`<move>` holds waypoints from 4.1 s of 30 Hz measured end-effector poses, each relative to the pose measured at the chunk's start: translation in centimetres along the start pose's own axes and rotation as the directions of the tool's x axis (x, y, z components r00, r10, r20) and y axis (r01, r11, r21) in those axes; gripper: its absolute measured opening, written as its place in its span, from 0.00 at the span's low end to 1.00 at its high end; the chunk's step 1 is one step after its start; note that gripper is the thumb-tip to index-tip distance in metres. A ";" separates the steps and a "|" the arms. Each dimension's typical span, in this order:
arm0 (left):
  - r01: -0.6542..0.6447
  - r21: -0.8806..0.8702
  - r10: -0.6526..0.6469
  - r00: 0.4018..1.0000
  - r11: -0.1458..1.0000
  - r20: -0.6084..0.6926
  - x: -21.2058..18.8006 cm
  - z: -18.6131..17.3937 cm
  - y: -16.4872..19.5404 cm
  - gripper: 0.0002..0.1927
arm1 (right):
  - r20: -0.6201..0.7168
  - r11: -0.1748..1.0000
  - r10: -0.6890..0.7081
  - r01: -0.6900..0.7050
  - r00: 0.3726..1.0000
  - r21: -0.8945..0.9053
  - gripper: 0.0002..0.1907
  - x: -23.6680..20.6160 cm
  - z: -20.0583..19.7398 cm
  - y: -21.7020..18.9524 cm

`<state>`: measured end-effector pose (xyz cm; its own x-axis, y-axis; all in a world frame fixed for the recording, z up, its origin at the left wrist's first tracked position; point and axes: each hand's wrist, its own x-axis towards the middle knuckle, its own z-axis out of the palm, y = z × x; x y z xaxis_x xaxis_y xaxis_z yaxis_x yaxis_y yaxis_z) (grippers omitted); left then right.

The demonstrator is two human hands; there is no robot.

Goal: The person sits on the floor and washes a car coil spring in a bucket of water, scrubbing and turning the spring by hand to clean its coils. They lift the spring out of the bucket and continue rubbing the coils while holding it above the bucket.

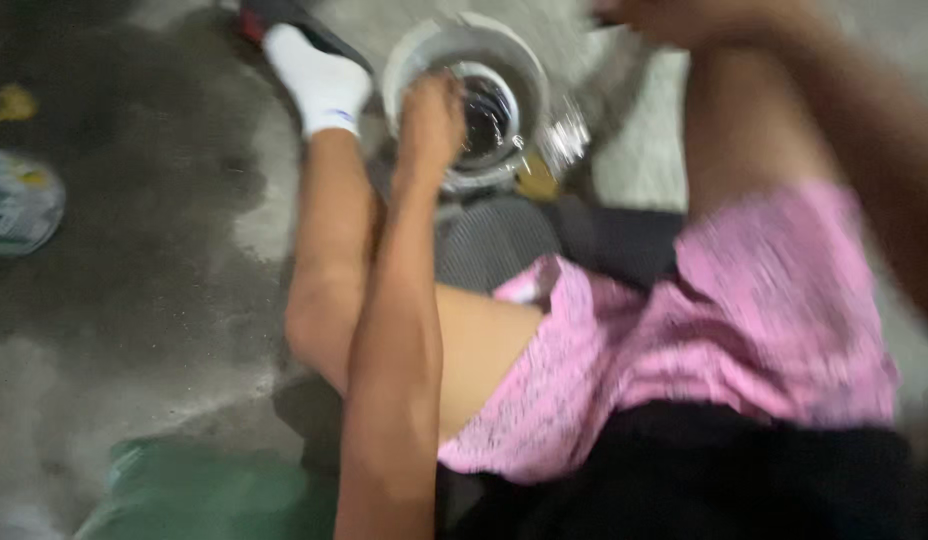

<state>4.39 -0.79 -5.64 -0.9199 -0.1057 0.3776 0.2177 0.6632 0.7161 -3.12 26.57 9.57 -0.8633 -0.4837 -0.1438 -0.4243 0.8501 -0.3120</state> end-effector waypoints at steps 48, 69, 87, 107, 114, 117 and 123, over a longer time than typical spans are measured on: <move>0.340 -0.481 -0.440 0.892 0.808 -0.109 4.4 2.4 -2.8 0.16 | 0.427 0.935 -0.352 0.338 0.833 0.111 0.10 12.8 2.8 0.1; 0.440 -0.047 -0.428 0.890 0.897 0.156 3.4 -6.3 4.6 0.18 | 0.150 0.778 -0.231 0.091 0.961 0.621 0.08 11.3 9.7 -3.2; 0.262 0.279 -0.349 0.875 0.924 0.336 2.0 -3.9 9.6 0.14 | 0.447 0.903 -0.363 0.428 0.817 -0.049 0.18 12.1 16.7 -0.1; 0.112 0.034 -0.117 0.918 0.993 0.378 0.9 -4.5 5.9 0.09 | 0.382 0.731 -0.283 -0.060 0.880 0.679 0.18 13.1 9.3 -1.8; 0.256 0.122 -0.277 0.938 0.959 0.209 1.9 -3.5 6.5 0.17 | 0.381 0.718 -0.293 -0.061 0.877 0.693 0.20 13.1 10.5 -0.8; 0.311 0.103 -0.323 0.935 0.945 0.143 2.4 -3.9 6.2 0.17 | 0.362 0.911 -0.389 0.296 0.847 0.287 0.22 12.9 12.5 -0.5; 0.219 0.107 -0.217 0.976 0.970 -0.027 3.1 -5.2 5.4 0.14 | 0.558 0.924 -0.287 0.379 0.778 -0.054 0.18 12.4 18.1 -0.7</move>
<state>4.44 -1.33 2.45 -0.9361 -0.2670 0.2291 -0.0248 0.6996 0.7141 -8.57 16.23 -8.95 -0.3978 -0.7366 -0.5469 -0.7338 0.6133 -0.2922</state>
